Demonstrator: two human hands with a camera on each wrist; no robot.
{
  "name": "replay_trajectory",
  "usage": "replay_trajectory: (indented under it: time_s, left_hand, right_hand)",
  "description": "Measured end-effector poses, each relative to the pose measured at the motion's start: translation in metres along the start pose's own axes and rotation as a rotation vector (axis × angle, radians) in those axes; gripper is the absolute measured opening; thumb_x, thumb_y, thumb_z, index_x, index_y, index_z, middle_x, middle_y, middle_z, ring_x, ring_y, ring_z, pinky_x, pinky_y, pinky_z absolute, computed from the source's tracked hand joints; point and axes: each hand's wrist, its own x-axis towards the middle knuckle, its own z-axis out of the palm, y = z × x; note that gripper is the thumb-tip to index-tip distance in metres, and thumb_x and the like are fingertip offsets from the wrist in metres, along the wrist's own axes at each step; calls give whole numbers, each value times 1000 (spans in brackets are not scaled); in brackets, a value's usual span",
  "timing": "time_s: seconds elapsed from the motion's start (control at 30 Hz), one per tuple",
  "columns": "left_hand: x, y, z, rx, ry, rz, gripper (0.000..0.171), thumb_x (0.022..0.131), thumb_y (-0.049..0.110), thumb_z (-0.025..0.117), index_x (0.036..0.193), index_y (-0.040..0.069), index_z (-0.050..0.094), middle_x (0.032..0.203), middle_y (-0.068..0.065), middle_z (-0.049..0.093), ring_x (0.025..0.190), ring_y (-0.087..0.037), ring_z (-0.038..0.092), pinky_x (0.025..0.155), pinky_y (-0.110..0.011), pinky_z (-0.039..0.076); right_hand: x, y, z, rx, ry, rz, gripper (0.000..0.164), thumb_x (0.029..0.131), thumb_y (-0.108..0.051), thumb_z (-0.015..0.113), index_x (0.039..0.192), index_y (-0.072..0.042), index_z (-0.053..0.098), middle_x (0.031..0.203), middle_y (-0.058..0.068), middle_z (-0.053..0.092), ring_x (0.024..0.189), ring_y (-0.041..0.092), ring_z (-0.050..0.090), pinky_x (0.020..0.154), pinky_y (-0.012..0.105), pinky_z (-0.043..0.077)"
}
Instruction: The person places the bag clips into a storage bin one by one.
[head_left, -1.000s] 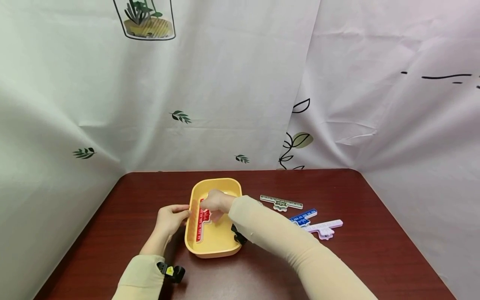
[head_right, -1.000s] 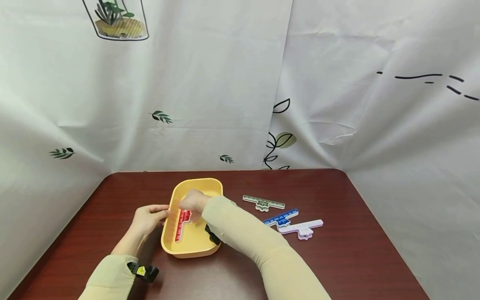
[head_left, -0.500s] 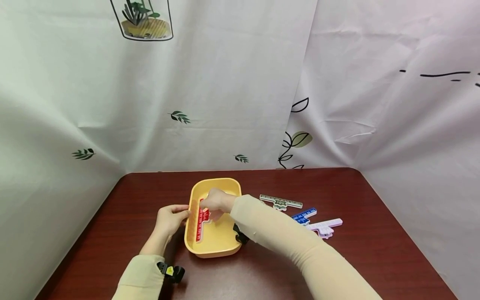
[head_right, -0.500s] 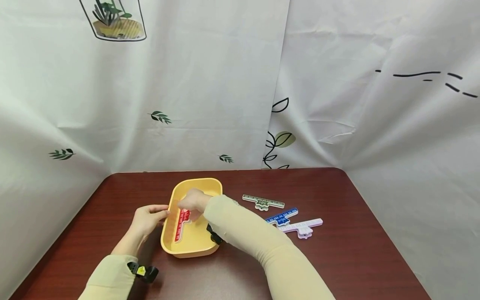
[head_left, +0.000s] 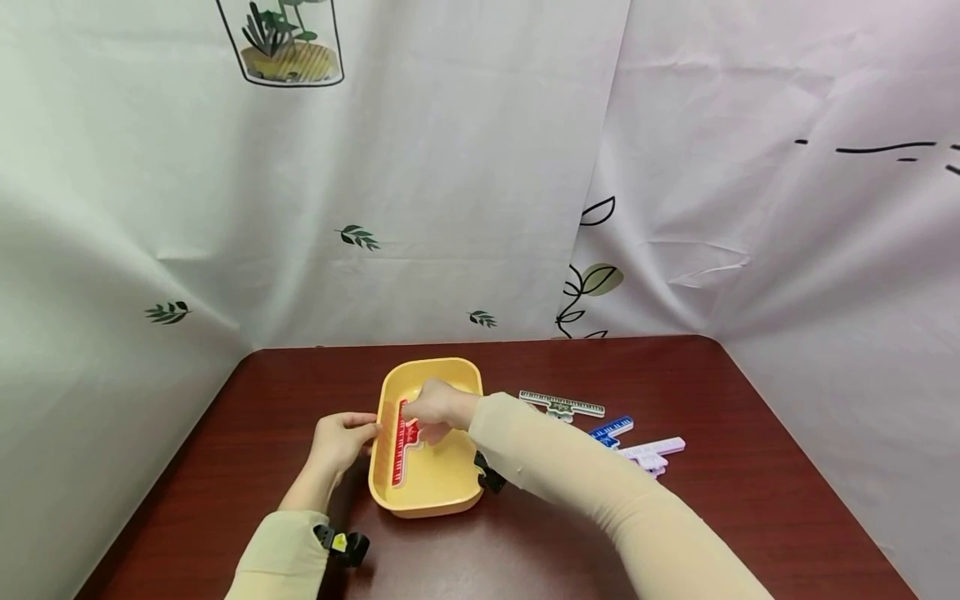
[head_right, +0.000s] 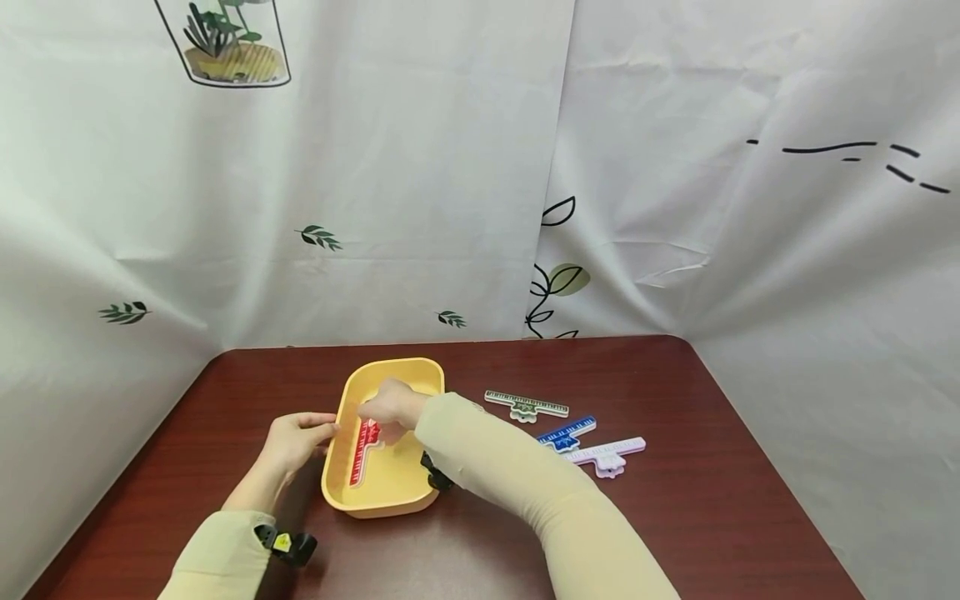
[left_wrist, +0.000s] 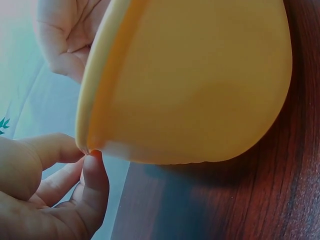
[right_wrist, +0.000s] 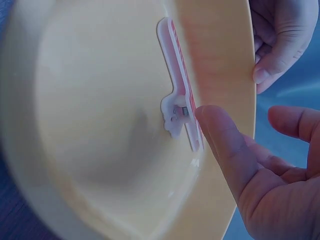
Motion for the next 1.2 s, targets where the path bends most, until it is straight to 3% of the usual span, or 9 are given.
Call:
replay_trajectory:
  time_s: [0.17,0.37,0.63,1.2]
  left_hand:
    - [1,-1,1,9,4,-11,28,85,3,63,109,-13,63,97,-22,66,64,-12,62,59,-30,57]
    - [0,-2,0,16,4,-19,28,85,3,62,108,-13,63,101,-23,64,65,-11,62,59,-30,57]
    - [-1,-1,0,10,-2,-25,27,86,4,62,107,-13,63,91,-17,66,65,-14,62,59,-30,57]
    - [0,-1,1,40,-8,-35,28,87,6,62,109,-12,62,102,-25,63,64,-14,63,60,-32,57]
  right_hand:
    - [-1,3,-3,18,-2,-6,28,88,-17,59,103,6,64,97,19,67,81,29,71,62,35,59]
    - [0,7,-4,49,1,-22,31,85,-15,60,101,12,62,98,21,67,80,30,70,63,37,59]
    - [-2,8,-4,62,2,-23,29,83,-14,62,97,11,62,95,22,68,80,31,70,61,36,59]
    - [-8,14,-5,59,-20,-35,24,85,-14,60,96,6,64,89,17,68,80,29,71,63,37,59]
